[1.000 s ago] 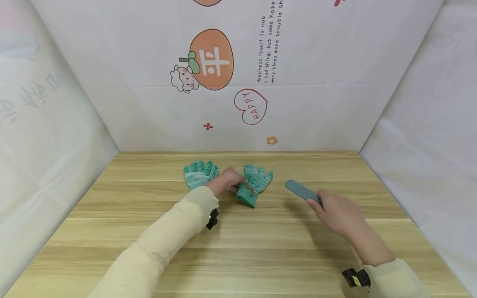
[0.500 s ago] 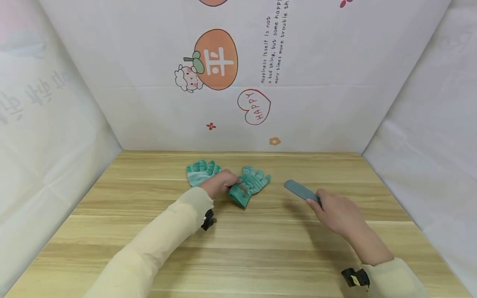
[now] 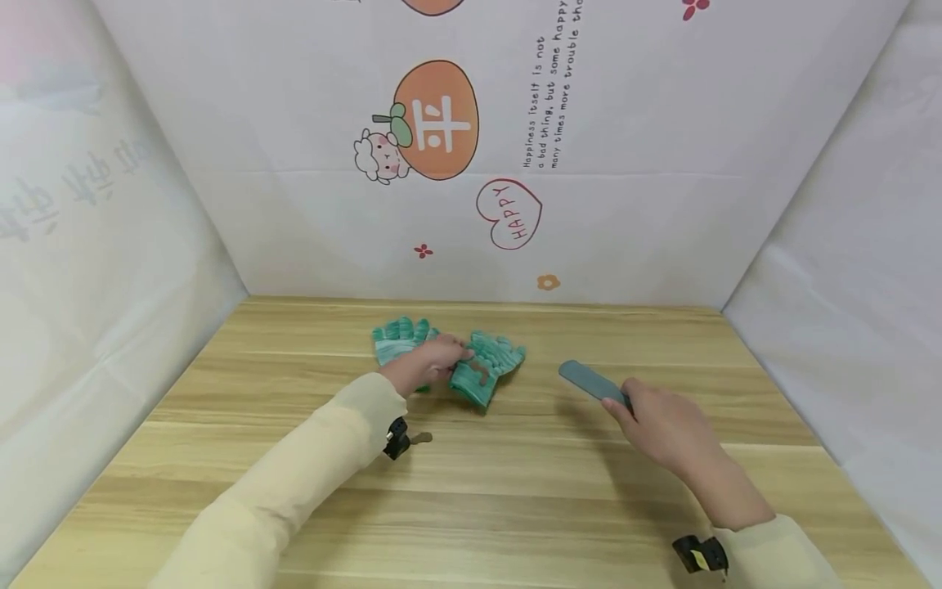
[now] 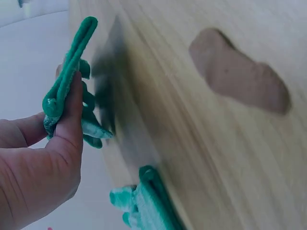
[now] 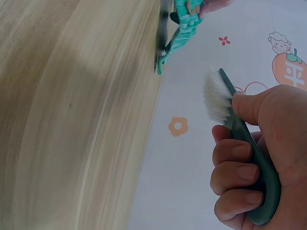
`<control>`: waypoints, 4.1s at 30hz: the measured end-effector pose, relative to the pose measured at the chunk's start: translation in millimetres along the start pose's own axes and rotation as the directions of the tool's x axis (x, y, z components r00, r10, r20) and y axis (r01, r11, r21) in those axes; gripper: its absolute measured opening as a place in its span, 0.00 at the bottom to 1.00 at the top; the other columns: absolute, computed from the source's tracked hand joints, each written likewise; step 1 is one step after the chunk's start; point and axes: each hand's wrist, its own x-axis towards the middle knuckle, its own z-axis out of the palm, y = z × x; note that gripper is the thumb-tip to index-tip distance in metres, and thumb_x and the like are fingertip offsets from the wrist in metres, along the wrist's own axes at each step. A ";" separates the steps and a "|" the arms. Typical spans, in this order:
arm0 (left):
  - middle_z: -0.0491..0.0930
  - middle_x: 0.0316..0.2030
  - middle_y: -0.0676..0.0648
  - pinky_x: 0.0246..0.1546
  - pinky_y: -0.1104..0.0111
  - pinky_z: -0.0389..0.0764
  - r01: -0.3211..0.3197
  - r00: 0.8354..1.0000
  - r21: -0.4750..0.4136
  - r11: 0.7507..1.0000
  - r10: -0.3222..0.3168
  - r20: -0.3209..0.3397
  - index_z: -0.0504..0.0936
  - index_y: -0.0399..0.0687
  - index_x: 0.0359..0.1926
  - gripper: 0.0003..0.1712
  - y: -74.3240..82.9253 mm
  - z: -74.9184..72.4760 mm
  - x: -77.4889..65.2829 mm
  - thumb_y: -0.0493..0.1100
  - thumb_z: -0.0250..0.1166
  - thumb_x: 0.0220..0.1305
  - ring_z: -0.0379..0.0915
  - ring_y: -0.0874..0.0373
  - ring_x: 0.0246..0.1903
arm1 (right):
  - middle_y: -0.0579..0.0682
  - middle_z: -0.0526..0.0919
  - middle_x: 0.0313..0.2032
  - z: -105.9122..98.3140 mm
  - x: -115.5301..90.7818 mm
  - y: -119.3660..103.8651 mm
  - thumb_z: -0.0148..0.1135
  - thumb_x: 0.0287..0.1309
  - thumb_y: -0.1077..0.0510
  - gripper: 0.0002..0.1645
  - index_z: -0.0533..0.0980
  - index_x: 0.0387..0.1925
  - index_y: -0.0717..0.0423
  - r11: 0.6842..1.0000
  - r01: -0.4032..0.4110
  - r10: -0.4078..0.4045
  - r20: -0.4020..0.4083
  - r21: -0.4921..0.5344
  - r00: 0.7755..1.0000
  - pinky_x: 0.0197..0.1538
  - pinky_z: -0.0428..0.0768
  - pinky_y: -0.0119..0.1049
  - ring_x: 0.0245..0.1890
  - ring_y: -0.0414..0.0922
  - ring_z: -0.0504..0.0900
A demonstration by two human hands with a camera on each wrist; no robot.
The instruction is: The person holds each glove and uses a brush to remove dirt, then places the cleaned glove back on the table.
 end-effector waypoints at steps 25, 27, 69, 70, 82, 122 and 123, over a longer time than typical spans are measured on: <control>0.61 0.23 0.51 0.23 0.72 0.60 -0.062 0.983 -0.288 0.956 0.109 0.149 0.45 0.39 0.75 0.35 -15.0 -34.7 -36.8 0.41 0.50 0.77 0.52 0.63 0.18 | 0.45 0.65 0.18 5.4 14.6 -31.2 0.43 0.73 0.38 0.24 0.68 0.33 0.53 0.998 0.062 -0.062 0.003 0.009 0.998 0.21 0.61 0.36 0.17 0.42 0.63; 0.66 0.29 0.49 0.22 0.72 0.59 -0.063 0.984 -0.313 0.948 0.112 0.141 0.44 0.39 0.75 0.35 -15.3 -35.3 -39.1 0.41 0.50 0.77 0.51 0.63 0.18 | 0.45 0.65 0.18 5.5 16.2 -34.3 0.43 0.73 0.38 0.24 0.68 0.34 0.54 0.998 0.069 -0.069 -0.002 0.012 0.998 0.21 0.61 0.36 0.17 0.41 0.63; 0.72 0.27 0.52 0.21 0.78 0.66 -0.065 0.973 -0.538 0.841 0.172 0.152 0.71 0.39 0.47 0.09 -26.0 -26.3 -74.6 0.39 0.46 0.77 0.65 0.67 0.20 | 0.42 0.66 0.18 12.4 53.3 -113.6 0.51 0.71 0.44 0.17 0.69 0.35 0.53 0.964 0.264 -0.263 -0.049 0.031 0.964 0.22 0.63 0.33 0.17 0.38 0.64; 0.72 0.27 0.52 0.21 0.78 0.66 -0.068 0.972 -0.546 0.835 0.178 0.152 0.71 0.40 0.45 0.09 -25.9 -25.6 -75.2 0.39 0.45 0.78 0.65 0.67 0.20 | 0.42 0.67 0.18 12.7 53.8 -114.6 0.52 0.71 0.44 0.17 0.69 0.34 0.53 0.964 0.266 -0.264 -0.048 0.025 0.963 0.22 0.63 0.33 0.17 0.39 0.64; 0.74 0.23 0.52 0.21 0.78 0.75 -0.041 0.973 -0.629 0.776 0.173 0.151 0.71 0.40 0.37 0.12 -27.0 -23.2 -78.9 0.40 0.44 0.77 0.72 0.68 0.18 | 0.43 0.67 0.19 18.1 57.7 -117.6 0.54 0.71 0.45 0.17 0.68 0.32 0.53 0.961 0.276 -0.276 -0.035 -0.015 0.960 0.22 0.64 0.34 0.18 0.40 0.65; 0.78 0.32 0.48 0.29 0.72 0.81 -0.057 0.956 -0.578 0.814 0.211 0.204 0.72 0.37 0.46 0.14 -36.7 -19.4 -79.2 0.38 0.40 0.78 0.79 0.62 0.29 | 0.42 0.65 0.17 19.2 59.0 -116.0 0.51 0.71 0.44 0.18 0.68 0.33 0.53 0.958 0.286 -0.286 -0.019 -0.003 0.958 0.21 0.63 0.33 0.16 0.38 0.63; 0.78 0.32 0.48 0.29 0.72 0.81 -0.056 0.957 -0.578 0.814 0.210 0.202 0.72 0.37 0.46 0.14 -36.8 -19.5 -79.4 0.38 0.40 0.78 0.79 0.62 0.28 | 0.42 0.65 0.17 20.1 59.3 -115.9 0.51 0.71 0.44 0.18 0.69 0.33 0.53 0.957 0.289 -0.289 -0.023 -0.005 0.957 0.21 0.63 0.33 0.16 0.38 0.63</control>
